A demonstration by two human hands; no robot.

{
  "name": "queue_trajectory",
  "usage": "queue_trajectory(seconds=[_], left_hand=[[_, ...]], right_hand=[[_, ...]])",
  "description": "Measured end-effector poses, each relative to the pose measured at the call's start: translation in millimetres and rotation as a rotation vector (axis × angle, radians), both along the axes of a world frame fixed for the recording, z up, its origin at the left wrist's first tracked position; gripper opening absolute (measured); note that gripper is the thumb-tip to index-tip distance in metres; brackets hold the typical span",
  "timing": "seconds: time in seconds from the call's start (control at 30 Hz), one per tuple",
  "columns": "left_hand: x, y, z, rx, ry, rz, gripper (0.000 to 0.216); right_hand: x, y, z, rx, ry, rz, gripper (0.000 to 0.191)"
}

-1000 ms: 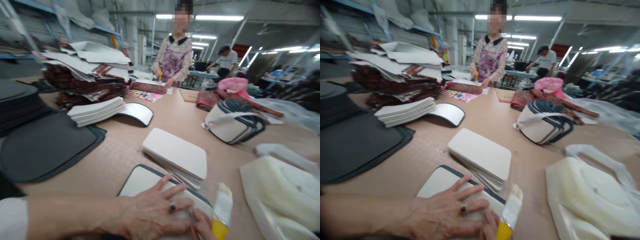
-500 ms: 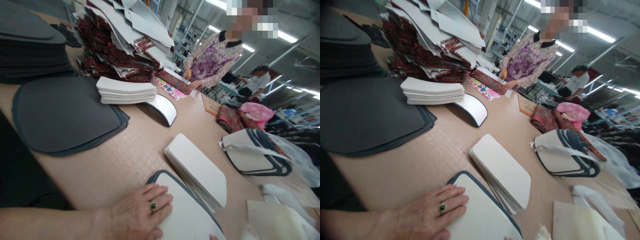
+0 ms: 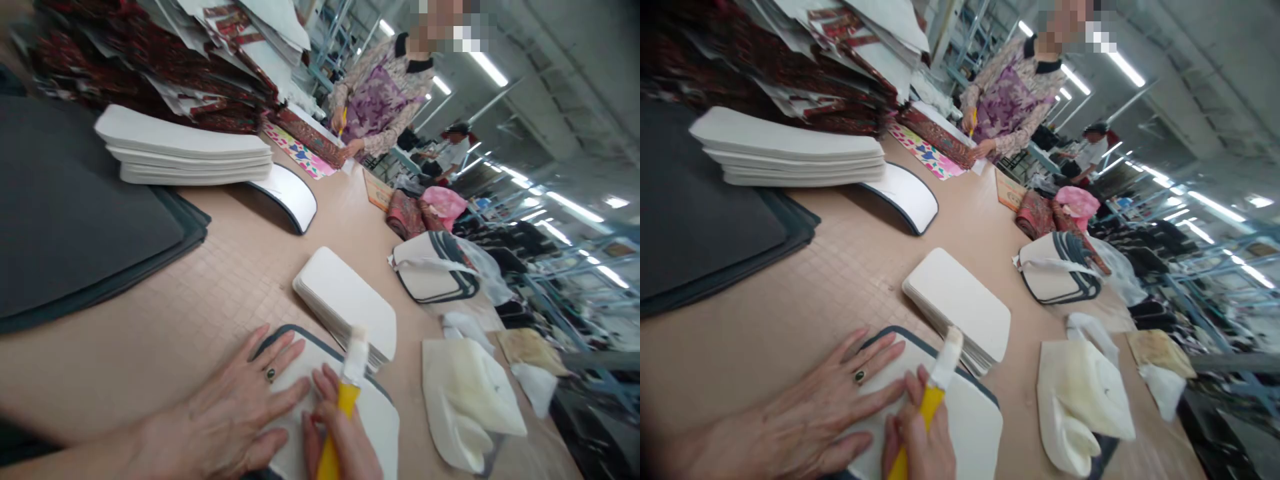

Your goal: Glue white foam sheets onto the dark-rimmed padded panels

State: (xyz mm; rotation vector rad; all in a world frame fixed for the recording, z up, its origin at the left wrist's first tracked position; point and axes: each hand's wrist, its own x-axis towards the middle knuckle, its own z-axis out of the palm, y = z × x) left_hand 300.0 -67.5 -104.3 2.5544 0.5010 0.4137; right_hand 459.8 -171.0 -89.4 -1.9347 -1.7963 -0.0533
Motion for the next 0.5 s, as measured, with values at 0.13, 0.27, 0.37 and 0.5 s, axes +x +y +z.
queue_trajectory(seconds=[0.13,0.27,0.37,0.5], left_hand=[[5.3,-3.2,-13.9,0.130,-0.073,0.072,0.047],[3.8,5.2,-13.0,0.202,-0.090,0.080,0.047],[19.3,9.7,7.2,0.172,-0.035,0.013,0.035],[62.7,0.0,41.0,0.081,0.033,-0.155,0.036]], right_hand=[[20.3,-12.4,-23.0,0.015,-0.043,-0.033,0.015],[62.7,-50.3,-35.3,0.034,0.009,-0.288,0.015],[74.6,-61.4,-41.8,0.041,0.077,-0.352,0.022],[67.8,-54.5,-38.8,0.066,0.156,-0.369,0.023]])
